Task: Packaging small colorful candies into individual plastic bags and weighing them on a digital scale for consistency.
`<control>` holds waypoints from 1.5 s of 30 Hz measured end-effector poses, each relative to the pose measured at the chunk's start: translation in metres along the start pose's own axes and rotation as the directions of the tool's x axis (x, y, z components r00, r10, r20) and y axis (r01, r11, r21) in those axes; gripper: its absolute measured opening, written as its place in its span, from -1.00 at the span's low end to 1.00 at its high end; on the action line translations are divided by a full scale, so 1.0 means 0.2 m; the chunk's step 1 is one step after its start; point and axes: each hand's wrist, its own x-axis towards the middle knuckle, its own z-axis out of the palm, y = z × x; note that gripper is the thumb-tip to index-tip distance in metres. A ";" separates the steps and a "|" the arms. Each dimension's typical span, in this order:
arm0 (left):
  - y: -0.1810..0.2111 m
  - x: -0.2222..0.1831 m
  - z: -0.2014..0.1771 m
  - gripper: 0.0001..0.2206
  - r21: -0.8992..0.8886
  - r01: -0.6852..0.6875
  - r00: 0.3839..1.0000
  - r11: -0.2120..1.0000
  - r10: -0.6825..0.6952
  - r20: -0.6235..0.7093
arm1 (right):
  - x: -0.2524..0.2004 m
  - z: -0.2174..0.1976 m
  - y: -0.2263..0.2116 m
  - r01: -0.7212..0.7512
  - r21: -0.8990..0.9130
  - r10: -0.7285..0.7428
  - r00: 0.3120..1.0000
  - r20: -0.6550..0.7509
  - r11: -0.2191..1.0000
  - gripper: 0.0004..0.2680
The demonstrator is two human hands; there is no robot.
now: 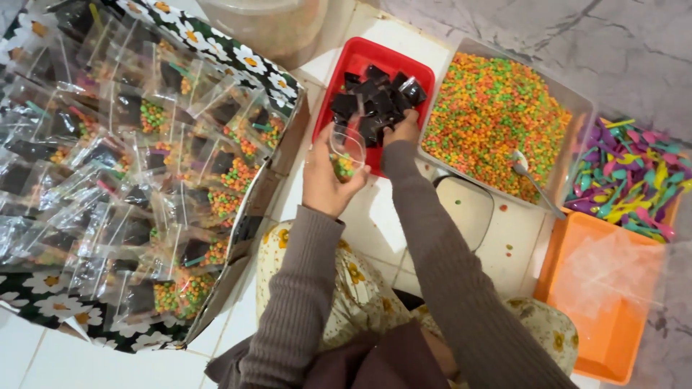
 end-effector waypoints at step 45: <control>0.00 -0.15 0.23 0.02 0.120 -0.200 0.937 0.972 0.154 0.313 | -0.86 -0.92 -0.18 0.817 0.016 -0.778 0.542 0.318 0.576 -0.49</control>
